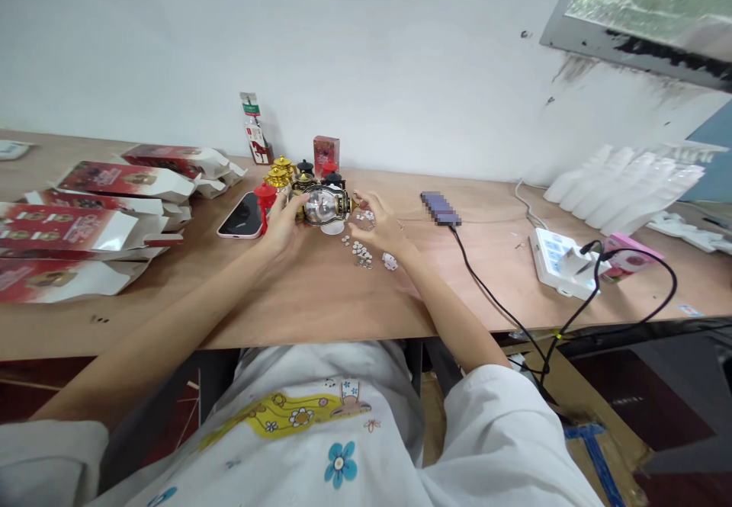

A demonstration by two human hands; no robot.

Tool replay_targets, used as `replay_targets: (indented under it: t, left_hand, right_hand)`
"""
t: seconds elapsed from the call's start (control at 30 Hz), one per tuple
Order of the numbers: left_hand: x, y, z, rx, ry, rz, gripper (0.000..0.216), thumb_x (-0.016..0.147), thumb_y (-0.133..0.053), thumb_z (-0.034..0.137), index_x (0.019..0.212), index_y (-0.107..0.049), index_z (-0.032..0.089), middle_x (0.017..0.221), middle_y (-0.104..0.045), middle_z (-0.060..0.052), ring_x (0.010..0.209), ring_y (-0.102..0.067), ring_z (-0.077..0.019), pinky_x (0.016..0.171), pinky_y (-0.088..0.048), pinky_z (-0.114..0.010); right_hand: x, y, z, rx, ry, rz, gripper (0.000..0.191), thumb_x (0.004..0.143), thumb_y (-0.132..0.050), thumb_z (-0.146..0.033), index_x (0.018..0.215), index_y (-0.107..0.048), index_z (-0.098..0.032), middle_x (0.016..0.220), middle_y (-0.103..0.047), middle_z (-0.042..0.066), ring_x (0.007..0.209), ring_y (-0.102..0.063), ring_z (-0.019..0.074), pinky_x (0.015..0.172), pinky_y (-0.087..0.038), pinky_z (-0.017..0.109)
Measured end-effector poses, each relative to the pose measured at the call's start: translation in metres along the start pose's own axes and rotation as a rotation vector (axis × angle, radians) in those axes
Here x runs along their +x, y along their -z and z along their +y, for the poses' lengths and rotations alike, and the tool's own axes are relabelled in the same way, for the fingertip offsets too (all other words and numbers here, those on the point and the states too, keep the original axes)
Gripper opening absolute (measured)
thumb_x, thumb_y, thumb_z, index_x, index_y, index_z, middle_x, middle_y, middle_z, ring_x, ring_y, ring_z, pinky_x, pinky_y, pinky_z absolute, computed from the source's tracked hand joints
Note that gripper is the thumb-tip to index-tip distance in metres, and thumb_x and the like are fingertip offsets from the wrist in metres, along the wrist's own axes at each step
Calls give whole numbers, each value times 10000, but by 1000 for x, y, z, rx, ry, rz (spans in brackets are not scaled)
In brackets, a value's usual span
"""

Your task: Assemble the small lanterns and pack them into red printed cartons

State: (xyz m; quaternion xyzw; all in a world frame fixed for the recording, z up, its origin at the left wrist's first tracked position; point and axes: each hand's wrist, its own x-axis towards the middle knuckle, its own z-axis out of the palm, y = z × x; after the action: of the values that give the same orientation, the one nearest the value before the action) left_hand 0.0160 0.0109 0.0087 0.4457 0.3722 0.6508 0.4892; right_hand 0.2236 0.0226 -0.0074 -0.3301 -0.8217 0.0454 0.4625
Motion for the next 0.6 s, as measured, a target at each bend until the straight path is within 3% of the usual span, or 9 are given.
replay_targets:
  t: [0.2, 0.6]
  left_hand:
    - [-3, -3, 3, -81, 62, 9, 303, 659, -691, 324, 849, -482, 215, 825, -572, 18, 648, -556, -101, 428, -379, -168]
    - [1, 0, 1, -37, 132, -48, 268, 666, -684, 346, 816, -514, 203, 677, -570, 29, 532, -533, -100, 389, -333, -188]
  right_hand:
    - [0, 3, -2, -64, 18, -28, 597, 787, -618, -259, 1354, -436, -219, 1223, -565, 105, 1094, -598, 228, 1000, -515, 409]
    - [1, 5, -8, -52, 45, -97, 666, 737, -648, -205, 1369, -443, -248, 1279, -585, 87, 1099, -610, 244, 1023, -482, 432]
